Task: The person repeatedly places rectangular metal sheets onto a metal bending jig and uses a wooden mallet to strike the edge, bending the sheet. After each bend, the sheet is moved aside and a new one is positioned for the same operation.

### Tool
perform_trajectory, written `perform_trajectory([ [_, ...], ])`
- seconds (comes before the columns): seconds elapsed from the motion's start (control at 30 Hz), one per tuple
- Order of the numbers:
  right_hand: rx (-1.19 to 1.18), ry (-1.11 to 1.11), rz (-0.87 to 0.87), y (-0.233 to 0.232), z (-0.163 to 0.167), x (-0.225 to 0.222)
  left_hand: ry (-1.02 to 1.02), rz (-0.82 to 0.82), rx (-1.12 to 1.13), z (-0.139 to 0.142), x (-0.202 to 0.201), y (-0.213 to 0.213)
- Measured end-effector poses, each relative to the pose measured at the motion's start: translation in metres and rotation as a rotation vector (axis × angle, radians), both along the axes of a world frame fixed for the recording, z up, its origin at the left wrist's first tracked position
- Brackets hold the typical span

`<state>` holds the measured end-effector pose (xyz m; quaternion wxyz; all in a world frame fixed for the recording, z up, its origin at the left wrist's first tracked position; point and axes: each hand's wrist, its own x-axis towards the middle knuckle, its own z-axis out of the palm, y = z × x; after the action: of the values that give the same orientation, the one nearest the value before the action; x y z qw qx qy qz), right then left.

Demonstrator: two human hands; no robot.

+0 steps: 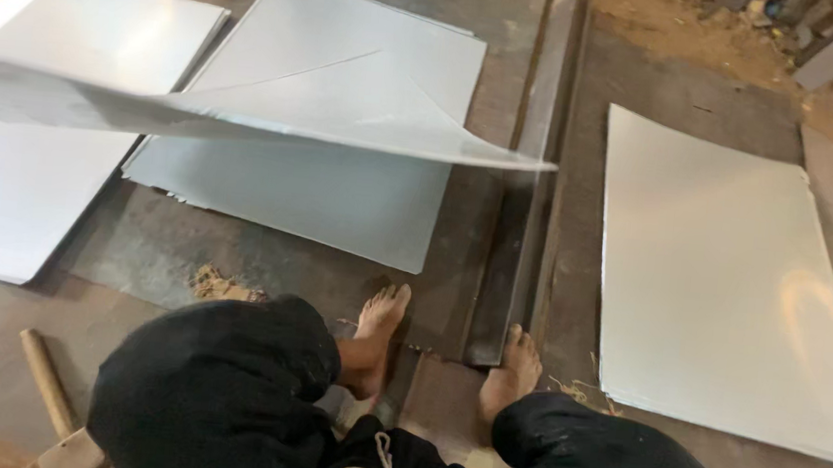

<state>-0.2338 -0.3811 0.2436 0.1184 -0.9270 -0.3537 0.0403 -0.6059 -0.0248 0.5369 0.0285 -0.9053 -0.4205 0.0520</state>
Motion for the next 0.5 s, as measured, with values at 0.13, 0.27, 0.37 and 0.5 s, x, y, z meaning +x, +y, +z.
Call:
perform_trajectory([
  [0.13, -0.112, 0.171, 0.101, -0.023, 0.012, 0.029, 0.095, 0.27, -0.032, -0.093, -0.166, 0.009],
  [0.27, -0.194, 0.812, -0.26, -0.062, 0.051, 0.163, 0.296, 0.588, -0.171, -0.184, -0.321, -0.013],
  [0.37, -0.308, 0.771, -0.066, -0.02, 0.024, 0.262, 0.05, 0.775, -0.373, -0.29, -0.33, -0.04],
  [0.5, -0.724, 0.57, 0.331, 0.082, -0.025, 0.3, -0.478, 1.164, -1.162, -0.388, -0.268, -0.07],
])
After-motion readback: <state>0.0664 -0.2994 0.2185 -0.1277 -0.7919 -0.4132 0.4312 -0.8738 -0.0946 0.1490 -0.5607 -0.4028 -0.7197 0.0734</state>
